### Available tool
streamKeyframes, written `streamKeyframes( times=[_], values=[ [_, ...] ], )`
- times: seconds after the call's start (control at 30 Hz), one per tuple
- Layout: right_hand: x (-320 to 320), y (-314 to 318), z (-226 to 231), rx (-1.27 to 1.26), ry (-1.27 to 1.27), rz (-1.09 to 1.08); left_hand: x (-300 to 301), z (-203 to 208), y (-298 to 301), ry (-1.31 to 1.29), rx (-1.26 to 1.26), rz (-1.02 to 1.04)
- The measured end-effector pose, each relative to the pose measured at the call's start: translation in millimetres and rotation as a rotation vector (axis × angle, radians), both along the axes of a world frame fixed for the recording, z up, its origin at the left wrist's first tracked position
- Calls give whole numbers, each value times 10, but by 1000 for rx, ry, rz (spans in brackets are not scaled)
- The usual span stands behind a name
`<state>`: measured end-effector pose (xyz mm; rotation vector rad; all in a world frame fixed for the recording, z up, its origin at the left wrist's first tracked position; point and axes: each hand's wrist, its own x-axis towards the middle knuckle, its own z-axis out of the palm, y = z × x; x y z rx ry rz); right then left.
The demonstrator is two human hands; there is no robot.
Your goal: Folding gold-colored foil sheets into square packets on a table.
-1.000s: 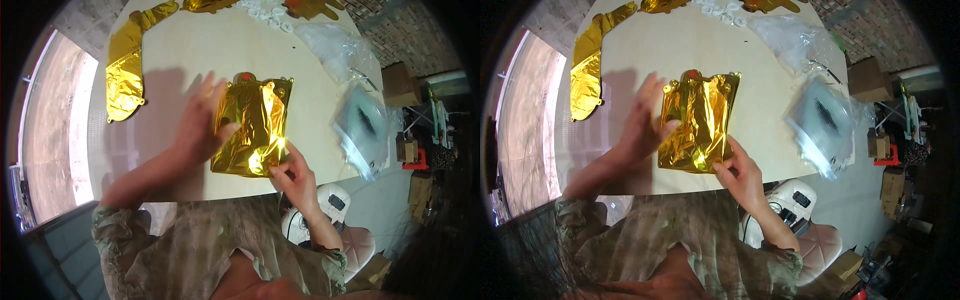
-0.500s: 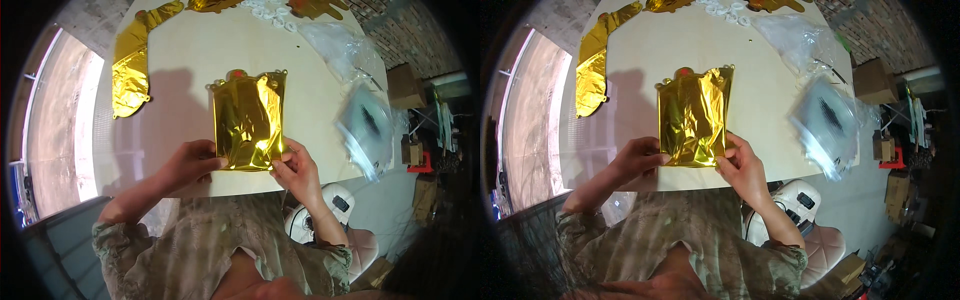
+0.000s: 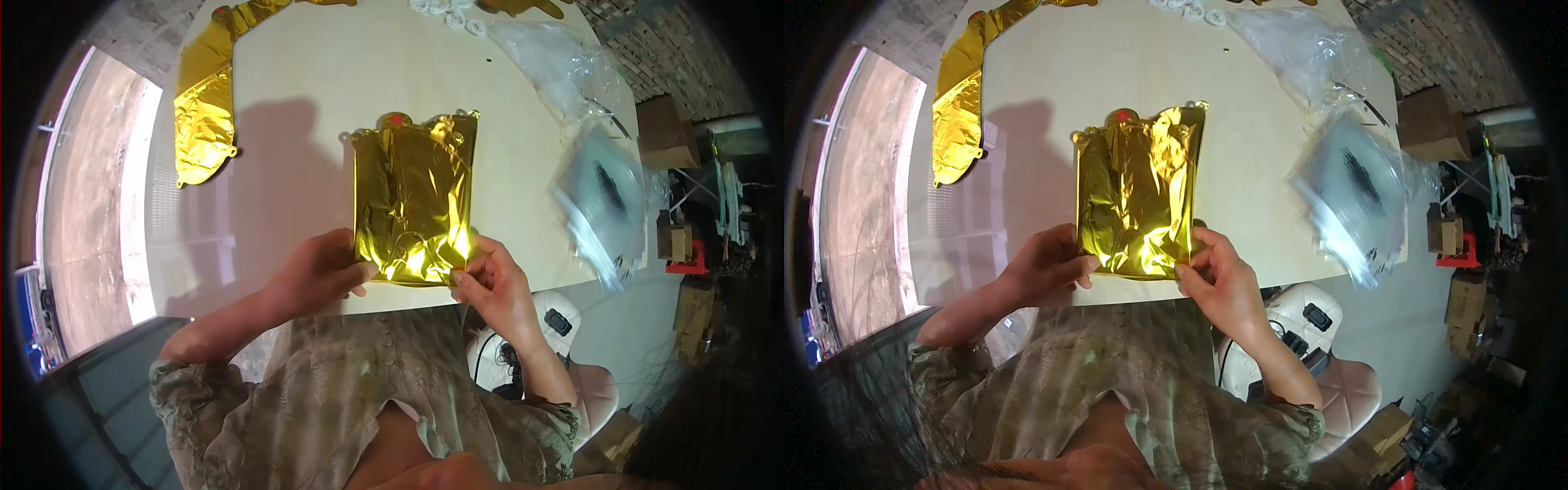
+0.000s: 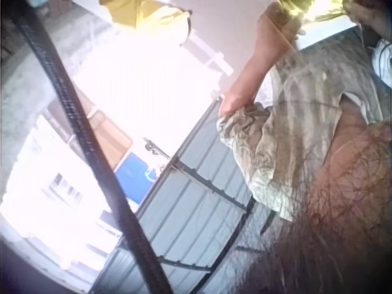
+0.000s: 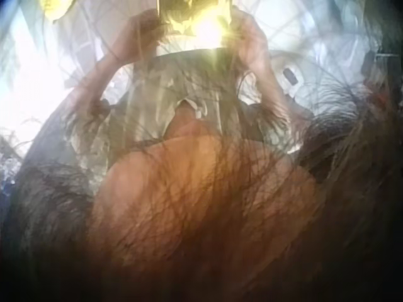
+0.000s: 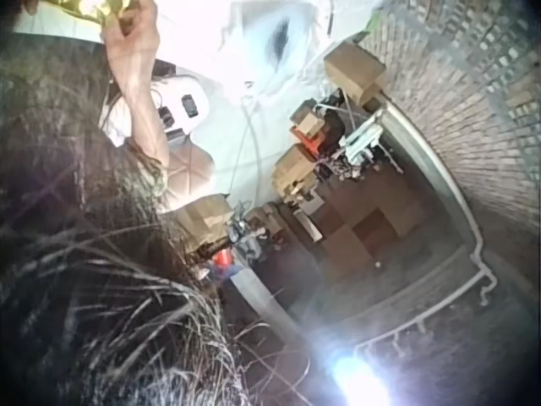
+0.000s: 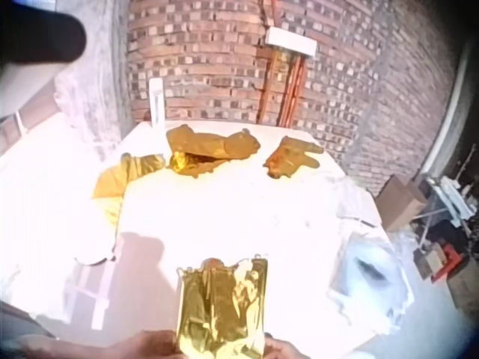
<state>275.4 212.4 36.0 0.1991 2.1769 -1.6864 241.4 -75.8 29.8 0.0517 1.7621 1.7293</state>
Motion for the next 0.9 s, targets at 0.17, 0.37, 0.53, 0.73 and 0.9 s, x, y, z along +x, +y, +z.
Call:
streamKeyframes(
  times=[0.17,0.37,0.53,0.73,0.9],
  values=[
    [81,-92,135,311,100,86,7,43,40,43,-223,-25],
    [285,-175,58,458,302,91,18,237,142,86,-460,-47],
    [290,-171,24,509,383,102,160,195,122,382,-526,29],
    [272,-154,28,493,381,108,37,131,170,1300,-613,-404],
    [226,-146,41,636,555,143,1,-19,226,1262,-521,-725]
  ],
)
